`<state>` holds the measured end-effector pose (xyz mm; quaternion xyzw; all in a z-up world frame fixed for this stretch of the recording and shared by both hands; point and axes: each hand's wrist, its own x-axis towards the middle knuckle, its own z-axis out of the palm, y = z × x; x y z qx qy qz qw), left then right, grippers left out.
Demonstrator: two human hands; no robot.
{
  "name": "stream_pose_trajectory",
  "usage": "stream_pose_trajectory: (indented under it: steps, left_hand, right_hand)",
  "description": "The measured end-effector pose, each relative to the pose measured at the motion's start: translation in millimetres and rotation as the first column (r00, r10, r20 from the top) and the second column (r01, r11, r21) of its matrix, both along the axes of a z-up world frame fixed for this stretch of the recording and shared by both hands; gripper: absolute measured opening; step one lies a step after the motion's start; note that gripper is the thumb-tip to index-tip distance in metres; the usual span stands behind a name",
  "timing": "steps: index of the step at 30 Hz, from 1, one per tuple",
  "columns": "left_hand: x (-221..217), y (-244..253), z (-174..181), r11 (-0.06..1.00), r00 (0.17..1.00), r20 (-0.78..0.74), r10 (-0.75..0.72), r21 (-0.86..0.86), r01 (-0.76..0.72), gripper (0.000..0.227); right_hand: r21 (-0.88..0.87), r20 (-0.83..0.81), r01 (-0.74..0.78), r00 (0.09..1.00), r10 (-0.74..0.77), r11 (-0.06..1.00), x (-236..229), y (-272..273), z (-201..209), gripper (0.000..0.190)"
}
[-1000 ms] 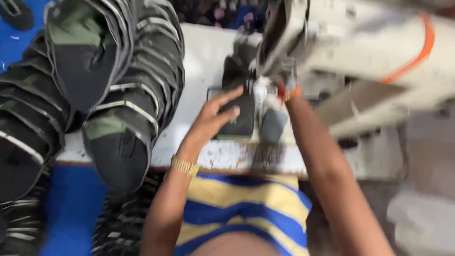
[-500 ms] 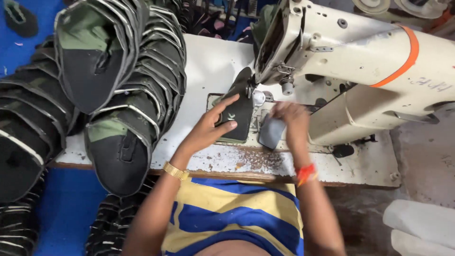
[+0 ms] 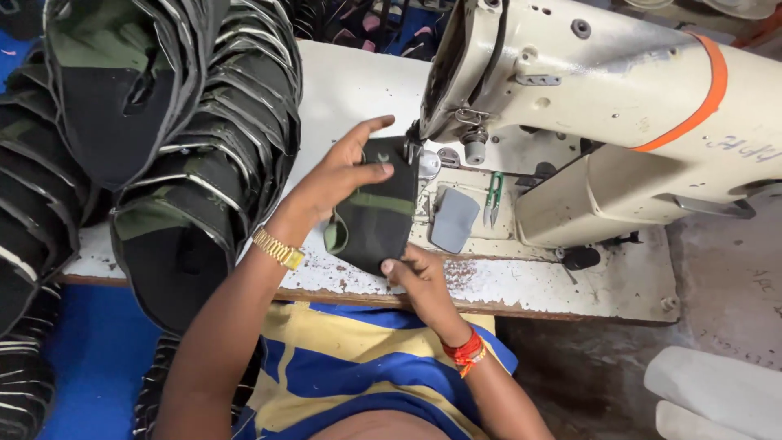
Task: The person repeatedly picks up black and green slipper uppers from a stack, aligns them under the sewing machine needle, and sews along the edges. After each slipper is stitched, it is placed back on the stack. The process is repeated for multiple slipper uppers throughout the clip.
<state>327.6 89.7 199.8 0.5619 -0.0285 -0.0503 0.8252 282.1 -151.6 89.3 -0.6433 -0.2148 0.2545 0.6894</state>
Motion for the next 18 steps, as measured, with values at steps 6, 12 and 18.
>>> stream_pose_trajectory:
  steps: [6, 12, 18]
  left_hand:
    - [42, 15, -39, 0.987, 0.988, 0.021, 0.151, 0.053, -0.152, 0.078]
    - [72, 23, -52, 0.975, 0.974, -0.193, 0.117, -0.164, -0.149, 0.086]
    - [108, 47, -149, 0.795, 0.974, -0.223, 0.027, -0.586, -0.156, 0.084]
  right_hand:
    - [0.047, 0.516, 0.110, 0.848, -0.119, 0.993, 0, 41, 64, 0.027]
    - [0.045, 0.001, 0.185, 0.983, -0.185, 0.982, 15, 38, 34, 0.023]
    - [0.171, -0.135, 0.281, 0.956, -0.260, 0.944, 24, 59, 96, 0.023]
